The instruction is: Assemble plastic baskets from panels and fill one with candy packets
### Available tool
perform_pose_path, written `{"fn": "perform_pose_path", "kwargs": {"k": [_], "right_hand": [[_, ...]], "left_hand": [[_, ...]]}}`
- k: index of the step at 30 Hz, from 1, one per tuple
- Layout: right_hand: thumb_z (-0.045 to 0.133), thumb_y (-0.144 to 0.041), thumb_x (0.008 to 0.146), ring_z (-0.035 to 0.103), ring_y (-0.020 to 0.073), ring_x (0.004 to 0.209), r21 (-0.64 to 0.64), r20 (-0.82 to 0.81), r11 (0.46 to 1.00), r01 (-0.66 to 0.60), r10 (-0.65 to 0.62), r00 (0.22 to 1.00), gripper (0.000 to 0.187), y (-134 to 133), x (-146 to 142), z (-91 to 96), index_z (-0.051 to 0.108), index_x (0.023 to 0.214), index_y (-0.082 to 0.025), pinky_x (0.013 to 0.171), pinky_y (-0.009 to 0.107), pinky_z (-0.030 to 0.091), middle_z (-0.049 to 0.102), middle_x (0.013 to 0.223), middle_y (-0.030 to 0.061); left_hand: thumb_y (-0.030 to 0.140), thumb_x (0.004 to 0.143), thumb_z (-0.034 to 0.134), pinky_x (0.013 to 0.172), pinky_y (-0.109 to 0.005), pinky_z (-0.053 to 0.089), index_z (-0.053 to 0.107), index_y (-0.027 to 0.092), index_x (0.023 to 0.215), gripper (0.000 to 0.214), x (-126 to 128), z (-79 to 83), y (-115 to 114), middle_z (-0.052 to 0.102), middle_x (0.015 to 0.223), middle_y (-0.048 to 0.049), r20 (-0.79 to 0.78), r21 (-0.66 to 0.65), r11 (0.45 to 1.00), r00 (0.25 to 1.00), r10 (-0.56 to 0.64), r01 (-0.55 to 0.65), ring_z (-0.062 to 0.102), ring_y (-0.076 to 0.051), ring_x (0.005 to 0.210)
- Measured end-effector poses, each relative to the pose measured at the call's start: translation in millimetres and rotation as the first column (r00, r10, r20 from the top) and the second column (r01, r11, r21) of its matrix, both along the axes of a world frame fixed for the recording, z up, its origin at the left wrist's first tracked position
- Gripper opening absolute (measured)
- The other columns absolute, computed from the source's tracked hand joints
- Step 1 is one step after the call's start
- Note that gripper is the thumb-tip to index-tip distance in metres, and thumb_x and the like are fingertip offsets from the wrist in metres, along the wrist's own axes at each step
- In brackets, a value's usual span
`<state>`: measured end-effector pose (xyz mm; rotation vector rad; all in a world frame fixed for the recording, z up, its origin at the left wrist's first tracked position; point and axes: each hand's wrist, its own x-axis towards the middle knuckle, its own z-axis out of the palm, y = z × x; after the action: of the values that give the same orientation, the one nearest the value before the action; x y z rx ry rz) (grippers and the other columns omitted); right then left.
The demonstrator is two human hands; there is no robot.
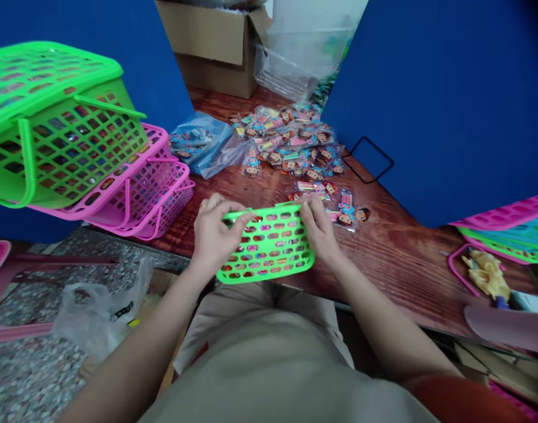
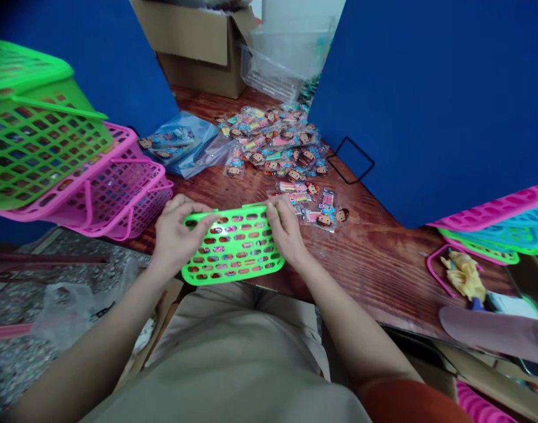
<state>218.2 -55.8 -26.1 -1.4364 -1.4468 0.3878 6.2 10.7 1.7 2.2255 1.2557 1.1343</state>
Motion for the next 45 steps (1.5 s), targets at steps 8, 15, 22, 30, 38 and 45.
{"fn": "perform_pose_path", "kwargs": {"k": [8, 15, 22, 30, 38, 45], "right_hand": [[0.031, -0.053, 0.095, 0.044, 0.017, 0.068, -0.24, 0.113, 0.97, 0.033, -0.006, 0.994, 0.039, 82, 20, -18.0, 0.036, 0.069, -0.024, 0.065, 0.03, 0.035, 0.045, 0.067, 0.0003], [0.04, -0.056, 0.089, 0.035, 0.0132, 0.059, -0.297, -0.16, 0.953, -0.054, 0.006, 0.987, 0.039, 82, 22, -23.5, 0.037, 0.068, -0.024, 0.055, 0.027, 0.027, 0.034, 0.063, -0.0047], [0.044, -0.05, 0.089, 0.036, 0.0121, 0.059, -0.348, -0.161, 0.937, -0.036, -0.022, 0.987, 0.037, 85, 21, -21.3, 0.038, 0.066, -0.023, 0.056, 0.026, 0.026, 0.036, 0.06, -0.0059], [0.049, -0.044, 0.087, 0.041, 0.0117, 0.064, -0.312, -0.458, 0.941, -0.133, -0.027, 0.888, 0.025, 80, 19, -20.3, 0.049, 0.075, -0.021, 0.061, 0.024, 0.034, 0.045, 0.068, -0.0049], [0.052, -0.054, 0.087, 0.058, 0.0165, 0.085, -0.307, -0.707, 0.921, -0.238, -0.053, 0.706, 0.036, 66, 32, -17.2, 0.066, 0.089, -0.02, 0.075, 0.028, 0.045, 0.067, 0.092, 0.004], [0.079, -0.055, 0.062, 0.054, 0.0112, 0.064, -0.241, -0.764, 0.936, -0.257, -0.019, 0.645, 0.043, 39, 49, -23.8, 0.06, 0.069, -0.017, 0.063, 0.025, 0.042, 0.062, 0.068, -0.0009]], "left_hand": [[0.047, 0.076, 0.067, 0.066, -0.028, 0.041, 0.069, 0.018, 0.078, 0.029, 22, -25.7, 85, 0.066, 0.075, -0.0028, -0.105, -0.394, 0.917, 0.994, 0.026, -0.066, 0.057, -0.018, 0.07], [0.041, 0.082, 0.065, 0.084, -0.035, 0.045, 0.069, 0.019, 0.092, 0.025, 23, -21.6, 82, 0.066, 0.086, -0.0053, -0.208, -0.182, 0.983, 0.978, -0.006, -0.033, 0.059, -0.022, 0.084], [0.051, 0.095, 0.043, 0.11, -0.052, 0.032, 0.057, 0.014, 0.127, 0.051, 19, -0.4, 29, 0.053, 0.132, -0.0173, -0.56, -0.074, 0.847, 0.681, -0.471, 0.526, 0.042, -0.033, 0.131], [0.056, 0.098, 0.026, 0.114, -0.067, 0.008, 0.027, 0.034, 0.15, 0.056, 18, -5.0, 12, 0.014, 0.162, -0.006, -0.677, -0.203, 0.871, 0.578, -0.455, 0.447, 0.006, -0.036, 0.148], [0.053, 0.098, 0.031, 0.114, -0.066, 0.011, 0.026, 0.034, 0.15, 0.056, 20, -5.6, 13, 0.015, 0.161, -0.0067, -0.713, -0.148, 0.884, 0.572, -0.406, 0.444, 0.011, -0.036, 0.148], [0.057, 0.096, 0.033, 0.112, -0.068, 0.014, 0.023, 0.034, 0.151, 0.061, 20, -5.5, 14, 0.014, 0.161, -0.0081, -0.719, -0.151, 0.878, 0.559, -0.413, 0.454, 0.011, -0.038, 0.148]]}}
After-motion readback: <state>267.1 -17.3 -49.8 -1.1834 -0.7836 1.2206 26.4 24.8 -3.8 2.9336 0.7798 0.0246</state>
